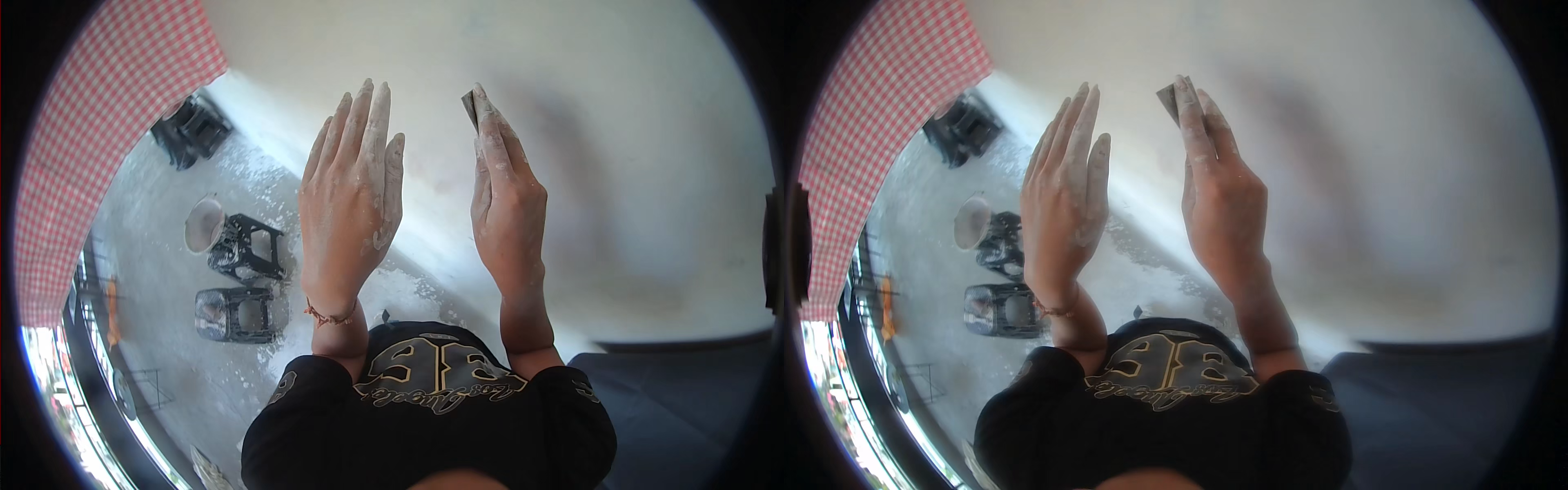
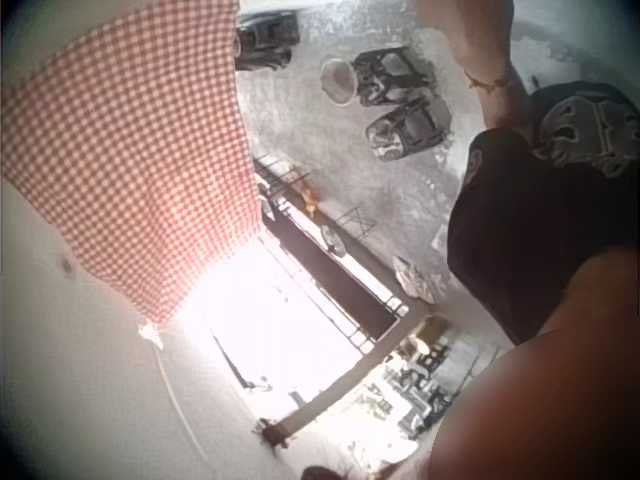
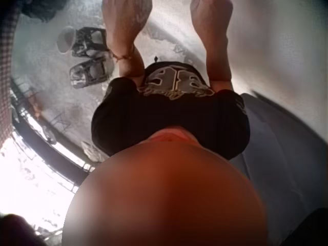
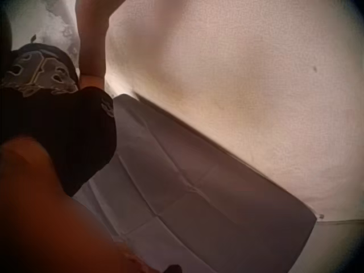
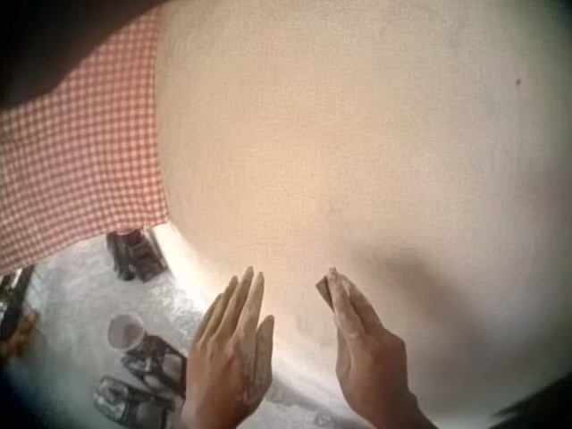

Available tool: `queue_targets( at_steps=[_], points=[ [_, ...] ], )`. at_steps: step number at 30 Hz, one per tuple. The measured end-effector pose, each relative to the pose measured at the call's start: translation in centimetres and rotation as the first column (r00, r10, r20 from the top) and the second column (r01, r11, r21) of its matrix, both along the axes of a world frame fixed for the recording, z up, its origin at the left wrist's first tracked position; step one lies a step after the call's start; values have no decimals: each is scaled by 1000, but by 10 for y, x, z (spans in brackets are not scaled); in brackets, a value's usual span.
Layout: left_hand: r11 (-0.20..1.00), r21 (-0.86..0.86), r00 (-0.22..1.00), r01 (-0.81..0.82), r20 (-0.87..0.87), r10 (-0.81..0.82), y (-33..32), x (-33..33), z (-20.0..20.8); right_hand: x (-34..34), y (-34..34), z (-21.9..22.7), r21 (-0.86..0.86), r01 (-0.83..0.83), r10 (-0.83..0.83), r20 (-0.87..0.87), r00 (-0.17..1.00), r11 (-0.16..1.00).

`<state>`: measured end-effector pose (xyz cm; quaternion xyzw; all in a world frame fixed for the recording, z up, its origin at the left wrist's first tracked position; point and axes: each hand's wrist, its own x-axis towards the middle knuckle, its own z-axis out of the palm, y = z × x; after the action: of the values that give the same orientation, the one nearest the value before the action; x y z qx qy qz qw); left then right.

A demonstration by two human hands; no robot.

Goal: Apply white coating to a wall with a brush and then smooth it with a putty knife.

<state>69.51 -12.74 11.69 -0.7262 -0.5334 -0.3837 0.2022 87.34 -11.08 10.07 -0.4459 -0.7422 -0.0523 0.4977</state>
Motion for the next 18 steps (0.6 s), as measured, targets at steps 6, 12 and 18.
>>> queue_targets(
  at_steps=[6,12,18],
  points=[
    [957,-55,958,-286,-27,284,-40,-108,-5,-120,11,0,2,-234,233,96,968,972],
    [875,-104,881,-472,-39,471,-75,-186,-19,-215,13,-16,20,-417,411,135,902,909],
    [771,-157,780,-618,1,626,-109,-245,-28,-299,5,-23,-49,-631,630,150,762,774]
  ],
)
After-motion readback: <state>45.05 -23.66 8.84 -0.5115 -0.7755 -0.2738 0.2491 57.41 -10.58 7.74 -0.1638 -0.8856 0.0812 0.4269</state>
